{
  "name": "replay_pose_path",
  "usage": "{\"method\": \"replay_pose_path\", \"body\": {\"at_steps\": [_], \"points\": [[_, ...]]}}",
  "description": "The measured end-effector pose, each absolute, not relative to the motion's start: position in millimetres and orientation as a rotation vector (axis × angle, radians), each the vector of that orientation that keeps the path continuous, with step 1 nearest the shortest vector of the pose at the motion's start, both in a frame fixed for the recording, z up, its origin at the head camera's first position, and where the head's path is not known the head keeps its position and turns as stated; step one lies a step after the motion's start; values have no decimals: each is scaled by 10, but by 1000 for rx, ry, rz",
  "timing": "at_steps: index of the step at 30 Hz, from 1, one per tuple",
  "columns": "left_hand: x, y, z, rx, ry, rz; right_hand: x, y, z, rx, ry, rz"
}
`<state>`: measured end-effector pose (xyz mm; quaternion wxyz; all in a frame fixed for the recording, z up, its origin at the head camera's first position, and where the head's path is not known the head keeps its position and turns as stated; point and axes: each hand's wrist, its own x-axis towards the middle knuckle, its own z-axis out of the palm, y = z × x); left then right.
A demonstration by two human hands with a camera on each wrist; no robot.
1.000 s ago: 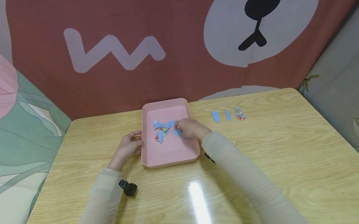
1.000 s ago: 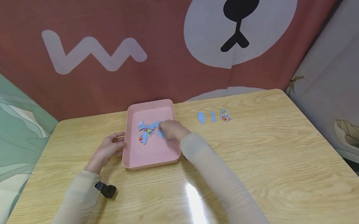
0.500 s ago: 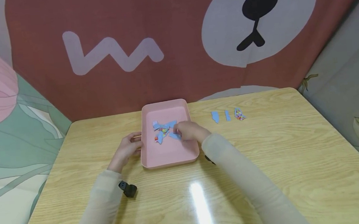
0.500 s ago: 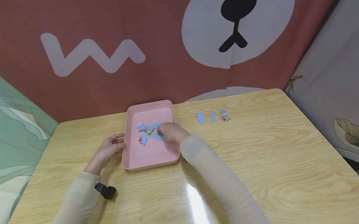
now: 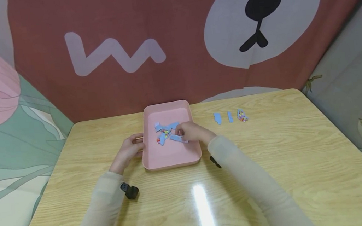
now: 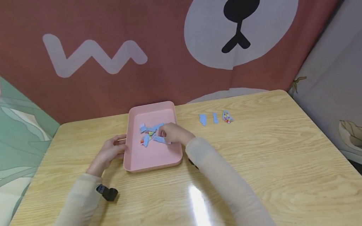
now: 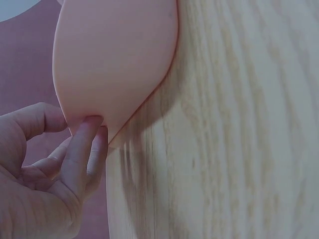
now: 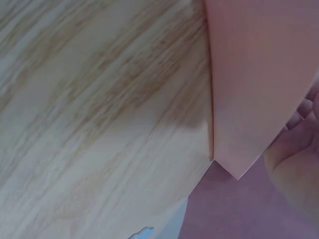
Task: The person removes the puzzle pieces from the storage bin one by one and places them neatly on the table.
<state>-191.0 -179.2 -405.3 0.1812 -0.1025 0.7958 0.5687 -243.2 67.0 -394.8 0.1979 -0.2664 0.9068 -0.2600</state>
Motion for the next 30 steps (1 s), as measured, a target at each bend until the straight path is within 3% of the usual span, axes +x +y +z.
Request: {"method": "replay_pose_path", "body": {"at_steps": [15,30], "points": [[-1897,-1794,-4034,-266,2244,1623,-2493,1081,-3856,-416,2290,-1346],[-1907,-1784,-4039,-264,2248,1617,-2576,1752,-3831,-93,2219,-1576]]}}
